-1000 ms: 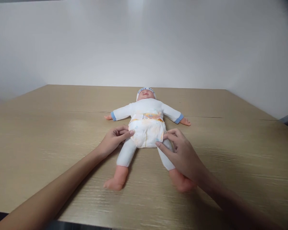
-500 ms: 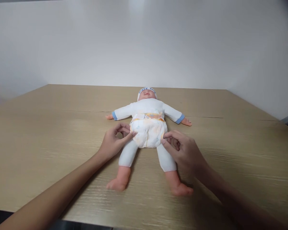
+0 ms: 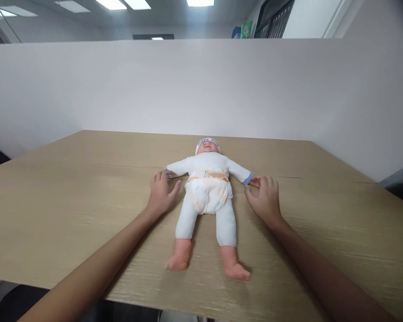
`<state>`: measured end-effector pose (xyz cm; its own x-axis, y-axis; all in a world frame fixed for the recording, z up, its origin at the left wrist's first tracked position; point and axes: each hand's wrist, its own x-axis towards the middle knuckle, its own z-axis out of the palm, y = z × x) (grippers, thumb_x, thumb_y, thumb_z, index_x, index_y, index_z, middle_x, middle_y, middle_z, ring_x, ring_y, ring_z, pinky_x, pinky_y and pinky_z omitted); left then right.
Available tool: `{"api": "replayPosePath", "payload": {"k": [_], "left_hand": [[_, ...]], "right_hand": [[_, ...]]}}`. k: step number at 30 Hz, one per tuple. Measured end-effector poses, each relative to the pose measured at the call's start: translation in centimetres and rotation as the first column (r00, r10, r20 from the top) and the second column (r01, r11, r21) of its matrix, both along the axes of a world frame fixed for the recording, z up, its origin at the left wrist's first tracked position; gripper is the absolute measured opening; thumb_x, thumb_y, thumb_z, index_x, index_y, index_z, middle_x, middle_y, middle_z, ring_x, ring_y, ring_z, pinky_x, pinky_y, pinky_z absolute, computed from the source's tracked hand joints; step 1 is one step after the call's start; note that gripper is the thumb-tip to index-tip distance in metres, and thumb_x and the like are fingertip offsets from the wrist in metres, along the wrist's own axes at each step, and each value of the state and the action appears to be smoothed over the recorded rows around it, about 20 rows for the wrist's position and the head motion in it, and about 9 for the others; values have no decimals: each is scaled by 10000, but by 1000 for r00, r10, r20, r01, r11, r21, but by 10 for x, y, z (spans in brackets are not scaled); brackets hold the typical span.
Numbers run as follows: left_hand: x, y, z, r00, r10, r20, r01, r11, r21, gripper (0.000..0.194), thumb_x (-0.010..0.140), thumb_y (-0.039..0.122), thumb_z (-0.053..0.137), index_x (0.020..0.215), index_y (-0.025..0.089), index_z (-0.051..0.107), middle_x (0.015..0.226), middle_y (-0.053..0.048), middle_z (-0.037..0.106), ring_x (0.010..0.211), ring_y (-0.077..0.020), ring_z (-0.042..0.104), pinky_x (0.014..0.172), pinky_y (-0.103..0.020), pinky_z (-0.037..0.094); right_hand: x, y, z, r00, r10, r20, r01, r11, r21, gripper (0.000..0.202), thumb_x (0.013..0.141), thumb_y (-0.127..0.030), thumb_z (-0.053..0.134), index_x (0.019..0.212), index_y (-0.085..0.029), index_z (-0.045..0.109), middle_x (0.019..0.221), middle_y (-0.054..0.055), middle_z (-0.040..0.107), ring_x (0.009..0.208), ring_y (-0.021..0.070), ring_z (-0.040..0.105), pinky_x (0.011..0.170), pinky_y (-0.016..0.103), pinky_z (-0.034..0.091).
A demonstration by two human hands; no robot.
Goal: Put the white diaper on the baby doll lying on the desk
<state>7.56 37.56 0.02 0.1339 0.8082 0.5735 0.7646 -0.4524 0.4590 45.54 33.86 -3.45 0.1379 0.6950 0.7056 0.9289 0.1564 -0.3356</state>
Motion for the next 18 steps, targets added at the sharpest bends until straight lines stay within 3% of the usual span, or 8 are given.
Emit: {"api": "replayPosePath", "payload": {"k": [5, 11, 18], "left_hand": [[7, 26, -2, 981, 87, -172, -77, 995, 64, 508, 1006, 453, 608, 1433, 188, 527, 1571, -198, 537, 1429, -386, 477, 1200, -533, 353], [24, 58, -1, 970, 98, -223, -103, 995, -12, 538, 1021, 503, 557, 1446, 173, 567, 1458, -182, 663, 1362, -373, 549, 1184, -506, 355], [20, 67, -6, 967, 123, -224, -140, 988, -62, 571, 1031, 571, 532, 1438, 176, 601, 1409, -179, 702, 1336, -390, 557, 1147, -526, 357]], "right_hand": [[-7, 24, 0, 994, 23, 111, -20, 999, -32, 517, 934, -398, 635, 1404, -190, 578, 1440, 197, 638, 1273, 385, 568, 1055, 489, 442], [-8, 58, 0, 993, 49, 108, -37, 994, -107, 526, 993, -540, 586, 1383, -190, 633, 1300, 174, 723, 1210, 374, 595, 997, 469, 446], [-1, 62, -6, 997, 43, 67, -33, 990, -139, 567, 1014, -661, 555, 1317, -198, 676, 1242, 163, 768, 1112, 373, 647, 930, 461, 443]]}}
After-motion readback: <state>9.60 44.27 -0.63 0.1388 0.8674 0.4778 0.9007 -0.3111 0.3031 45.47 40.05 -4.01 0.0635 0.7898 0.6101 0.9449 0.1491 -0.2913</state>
